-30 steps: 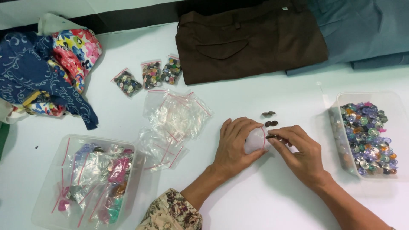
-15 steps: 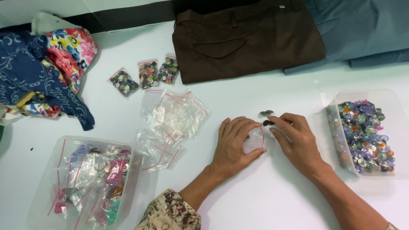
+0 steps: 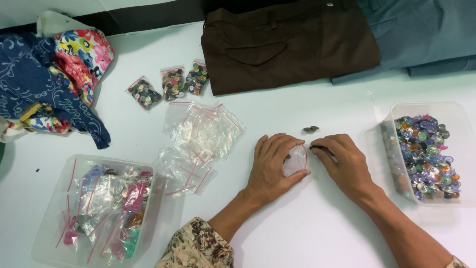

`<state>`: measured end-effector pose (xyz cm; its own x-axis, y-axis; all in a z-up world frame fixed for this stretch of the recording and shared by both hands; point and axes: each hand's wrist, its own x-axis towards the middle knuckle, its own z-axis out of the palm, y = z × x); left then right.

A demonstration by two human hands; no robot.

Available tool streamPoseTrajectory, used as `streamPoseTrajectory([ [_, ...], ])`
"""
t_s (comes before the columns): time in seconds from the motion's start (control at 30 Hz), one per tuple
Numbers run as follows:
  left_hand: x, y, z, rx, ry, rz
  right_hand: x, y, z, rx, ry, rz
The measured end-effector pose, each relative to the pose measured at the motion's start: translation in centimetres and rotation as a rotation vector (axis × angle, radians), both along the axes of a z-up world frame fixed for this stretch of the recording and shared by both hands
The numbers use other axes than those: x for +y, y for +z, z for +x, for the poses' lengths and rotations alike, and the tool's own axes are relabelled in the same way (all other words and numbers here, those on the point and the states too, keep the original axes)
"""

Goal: Sorting buttons by color and placing them into small plastic bags

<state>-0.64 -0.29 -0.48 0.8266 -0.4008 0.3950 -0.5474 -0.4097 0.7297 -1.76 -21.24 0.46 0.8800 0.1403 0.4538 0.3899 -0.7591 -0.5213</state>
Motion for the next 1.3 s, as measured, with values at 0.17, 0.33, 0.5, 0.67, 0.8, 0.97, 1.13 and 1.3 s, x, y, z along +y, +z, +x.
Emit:
streamPoseTrajectory([
  [0.17, 0.0, -0.4, 0.0, -0.006, 0.000, -0.007, 0.5, 1.4, -0.8, 0.030, -0.034, 0.209],
  [0.33, -0.1, -0.9, 0.1, -0.032, 0.012, 0.003, 1.2, 2.0, -1.5, 0.011, 0.005, 0.305],
  [0.5, -0.2, -0.8, 0.1, -0.025, 0.028, -0.013, 2.4, 2.7, -1.7, -0.042, 0.076, 0.334],
  [0.67, -0.1, -1.0, 0.1, -0.035, 0.026, -0.021, 1.8, 2.8, -1.4, -0.055, 0.075, 0.369],
  [0.8, 0.0, -0.6, 0.2, 0.000, -0.013, -0.035, 0.3, 1.0, -0.2, -0.013, -0.052, 0.275],
  [0.97, 0.0, -0.5, 0.3, 0.004, -0.013, -0.032, 0.7, 1.1, 0.9, 0.076, -0.099, 0.189],
  [1.13, 0.0, -0.6, 0.1, 0.003, -0.017, -0.032, 0.7, 0.3, 2.8, 0.064, -0.085, 0.088],
  [1.3, 0.0, -1.1, 0.3, 0.023, -0.018, -0.069, 1.0, 0.0, 4.0, 0.013, -0.014, -0.020],
])
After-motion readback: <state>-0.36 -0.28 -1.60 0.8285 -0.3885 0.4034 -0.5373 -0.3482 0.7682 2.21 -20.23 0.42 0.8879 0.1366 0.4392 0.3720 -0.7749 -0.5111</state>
